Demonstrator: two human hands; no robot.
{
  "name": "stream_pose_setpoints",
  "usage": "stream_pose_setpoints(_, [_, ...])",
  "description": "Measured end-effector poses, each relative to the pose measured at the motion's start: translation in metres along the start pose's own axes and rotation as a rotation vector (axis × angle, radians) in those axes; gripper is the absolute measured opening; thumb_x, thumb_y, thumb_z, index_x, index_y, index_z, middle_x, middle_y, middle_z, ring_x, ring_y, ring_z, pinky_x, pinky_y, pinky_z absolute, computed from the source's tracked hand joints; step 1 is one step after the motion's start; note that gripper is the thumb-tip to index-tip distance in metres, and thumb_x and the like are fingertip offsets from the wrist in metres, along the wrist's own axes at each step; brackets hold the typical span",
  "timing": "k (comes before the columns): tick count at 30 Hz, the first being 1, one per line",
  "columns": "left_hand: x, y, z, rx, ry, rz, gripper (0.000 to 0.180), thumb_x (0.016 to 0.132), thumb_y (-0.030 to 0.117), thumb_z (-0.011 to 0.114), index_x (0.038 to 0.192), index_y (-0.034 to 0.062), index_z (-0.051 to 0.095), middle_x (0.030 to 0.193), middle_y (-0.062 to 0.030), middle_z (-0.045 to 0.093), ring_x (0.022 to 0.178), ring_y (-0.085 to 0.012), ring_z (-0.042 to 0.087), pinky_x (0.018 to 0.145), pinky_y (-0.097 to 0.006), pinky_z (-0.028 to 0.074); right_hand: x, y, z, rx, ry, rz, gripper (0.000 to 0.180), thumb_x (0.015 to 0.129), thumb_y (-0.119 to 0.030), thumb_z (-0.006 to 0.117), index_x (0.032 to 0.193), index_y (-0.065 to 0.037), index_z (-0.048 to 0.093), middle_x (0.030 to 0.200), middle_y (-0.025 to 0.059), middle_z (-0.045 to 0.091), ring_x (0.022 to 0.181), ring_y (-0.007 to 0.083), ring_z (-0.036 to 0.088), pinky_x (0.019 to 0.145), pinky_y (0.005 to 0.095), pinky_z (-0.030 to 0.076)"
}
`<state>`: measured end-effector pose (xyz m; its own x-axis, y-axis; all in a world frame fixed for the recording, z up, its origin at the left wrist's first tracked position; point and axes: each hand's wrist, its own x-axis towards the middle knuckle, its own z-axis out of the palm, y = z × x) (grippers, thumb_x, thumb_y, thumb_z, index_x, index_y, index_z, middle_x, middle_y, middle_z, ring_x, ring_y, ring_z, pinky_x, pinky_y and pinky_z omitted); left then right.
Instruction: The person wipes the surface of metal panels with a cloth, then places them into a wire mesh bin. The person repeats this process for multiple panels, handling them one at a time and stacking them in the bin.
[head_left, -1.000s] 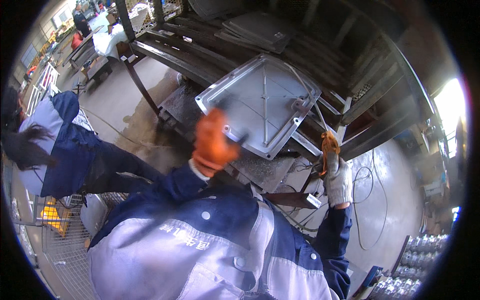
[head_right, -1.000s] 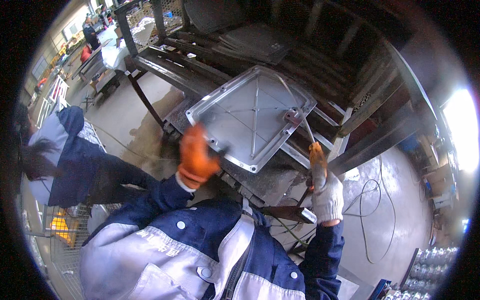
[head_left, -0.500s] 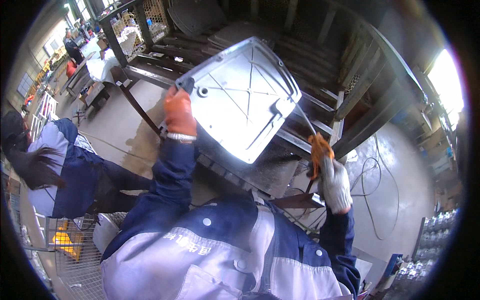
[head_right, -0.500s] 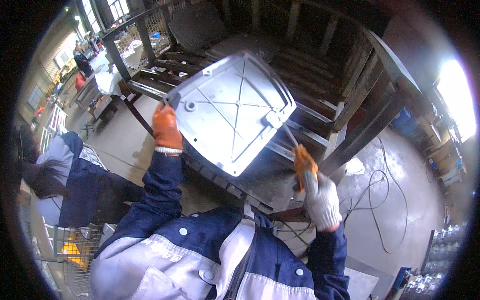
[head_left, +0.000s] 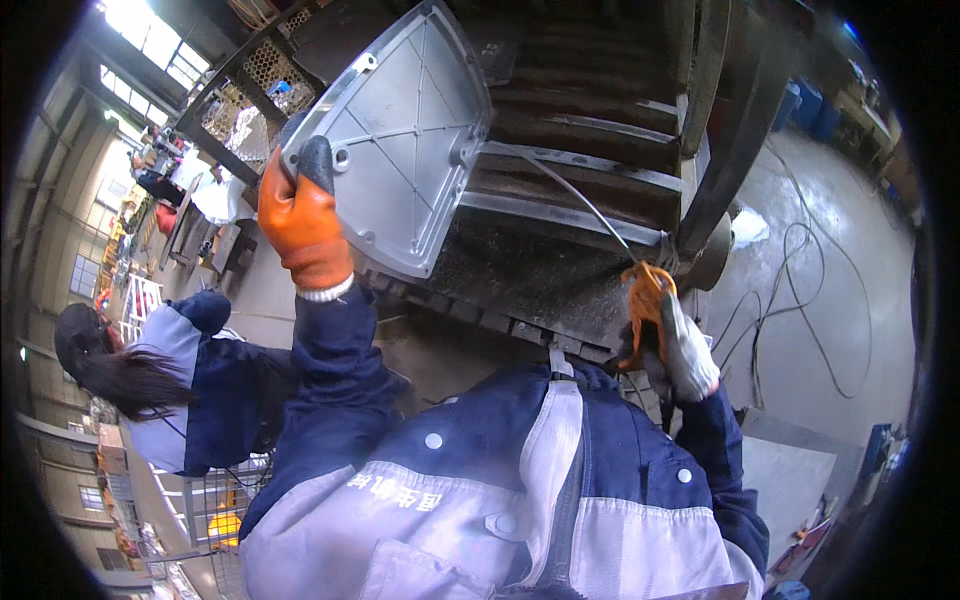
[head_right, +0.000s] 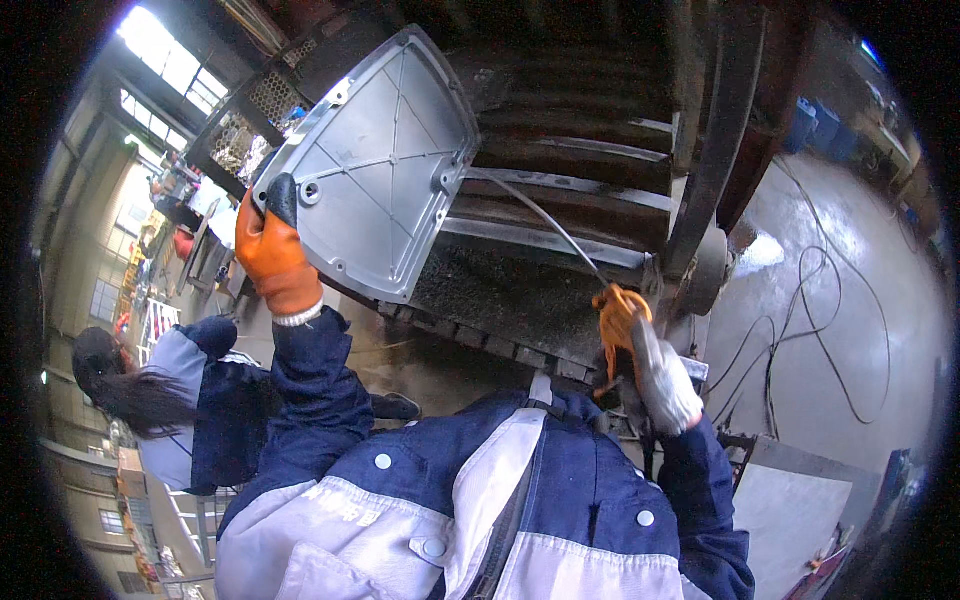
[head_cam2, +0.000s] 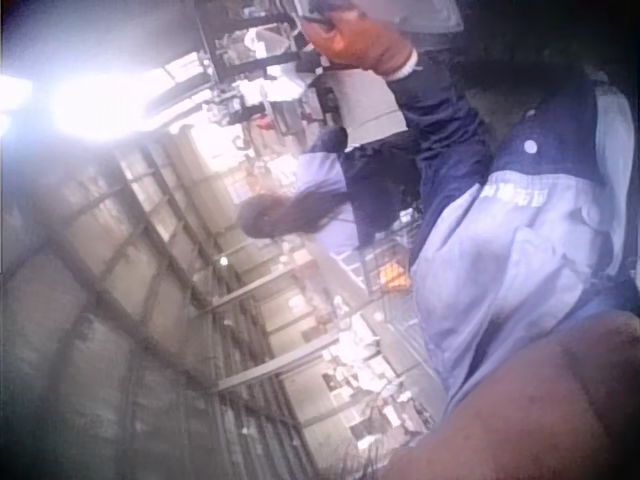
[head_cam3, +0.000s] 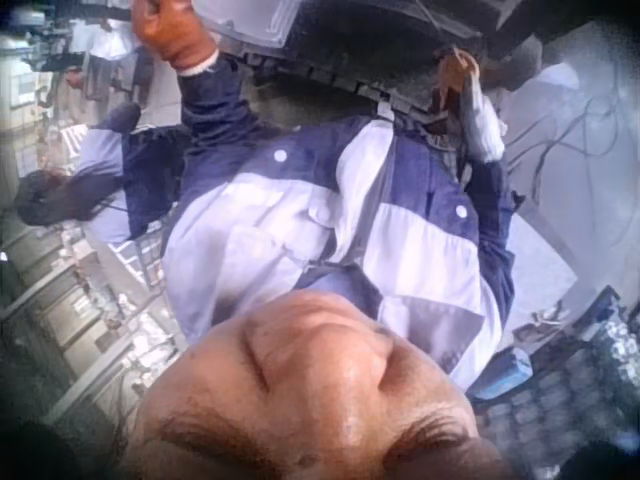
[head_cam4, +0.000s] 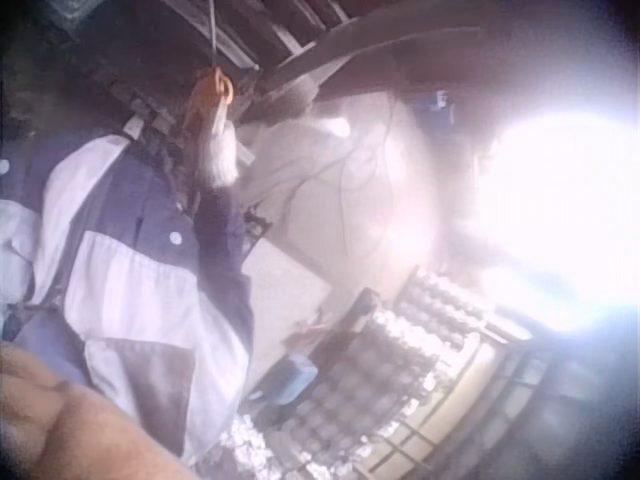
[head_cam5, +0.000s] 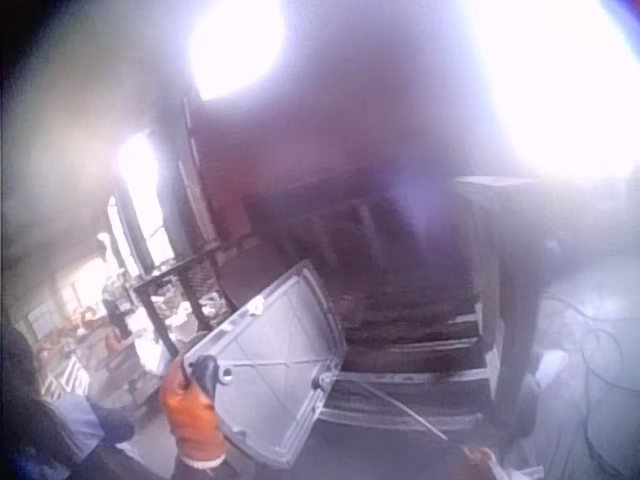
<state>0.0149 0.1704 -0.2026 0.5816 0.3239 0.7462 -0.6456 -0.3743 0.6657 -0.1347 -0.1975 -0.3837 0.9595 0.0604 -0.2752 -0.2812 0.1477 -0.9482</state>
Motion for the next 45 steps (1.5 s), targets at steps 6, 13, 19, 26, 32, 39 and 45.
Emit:
stream_pose_setpoints(6, [0.0,-0.002,-0.002,-0.027,-0.005,0.002,0.028,0.092,0.018,0.064,0.113,-0.002,0.063,0.099,-0.0048,0.066,0.086,-0.0119,0.061,0.076,-0.024,0.049,0.05,0.027,0.014,-0.098,0.068,0.101,0.046,0.101,-0.04,0.043,0.118,0.001,0.056,0.074,0.0093,0.06,0.055,0.0191,0.053,0.049,0.033,0.045])
stream_pose_setpoints(13, [0.002,-0.009,-0.004,0.028,0.005,-0.005,0.026,0.093,0.017,0.063,0.111,-0.0019,0.064,0.097,-0.0044,0.066,0.084,-0.0116,0.06,0.075,-0.024,0.048,0.079,0.036,0.004,-0.522,0.078,-0.2,0.052,0.1,-0.046,0.045,0.107,0.004,0.059,0.064,0.0107,0.055,0.057,0.0209,0.052,0.051,0.0372,0.042])
stream_pose_setpoints(19, [0.001,-0.011,-0.004,0.006,0.025,0.01,0.027,0.09,0.022,0.07,0.104,-0.0013,0.066,0.088,-0.0014,0.066,0.078,-0.0087,0.057,0.07,-0.025,0.048,0.091,0.044,0.01,-0.352,0.139,-0.111,0.054,0.1,-0.045,0.041,0.091,0.004,0.061,0.065,0.0176,0.058,0.057,0.03,0.054,0.053,0.0412,0.042])
stream_pose_setpoints(26, [-0.003,-0.007,-0.001,-0.079,0.02,-0.017,0.028,0.09,0.023,0.07,0.104,-0.0011,0.066,0.09,-0.0035,0.066,0.078,-0.01,0.059,0.071,-0.025,0.048,0.077,0.025,0.007,-0.386,0.12,0.075,0.064,0.094,-0.061,0.046,0.102,0.0,0.065,0.076,0.0055,0.06,0.059,0.0142,0.053,0.048,0.0275,0.041])
stream_pose_setpoints(32, [-0.004,-0.008,-0.002,-0.038,0.021,0.004,0.029,0.091,0.023,0.069,0.106,-0.002,0.066,0.092,-0.0031,0.066,0.08,-0.0096,0.058,0.073,-0.024,0.048,0.089,0.037,0.017,-0.445,0.118,-0.089,0.068,0.096,-0.059,0.04,0.083,0.004,0.063,0.058,0.0116,0.054,0.054,0.0242,0.051,0.051,0.0399,0.04])
stream_pose_setpoints(39, [-0.004,-0.006,-0.002,-0.027,0.018,-0.006,0.028,0.09,0.021,0.07,0.106,-0.0016,0.066,0.092,-0.0021,0.066,0.08,-0.0086,0.057,0.072,-0.023,0.047,0.058,0.005,0.026,-0.268,0.121,0.133,0.074,0.094,-0.066,0.038,0.092,0.004,0.063,0.062,0.0062,0.055,0.056,0.0196,0.054,0.05,0.0343,0.043])
stream_pose_setpoints(45, [-0.007,-0.004,-0.002,-0.083,0.031,-0.069,0.028,0.09,0.02,0.07,0.107,-0.0012,0.066,0.092,-0.0013,0.066,0.08,-0.0084,0.057,0.073,-0.023,0.047,0.037,-0.006,0.045,-0.187,0.07,0.038,0.083,0.092,-0.071,0.035,0.105,0.006,0.064,0.08,0.0107,0.064,0.062,0.0142,0.053,0.056,0.0296,0.046])
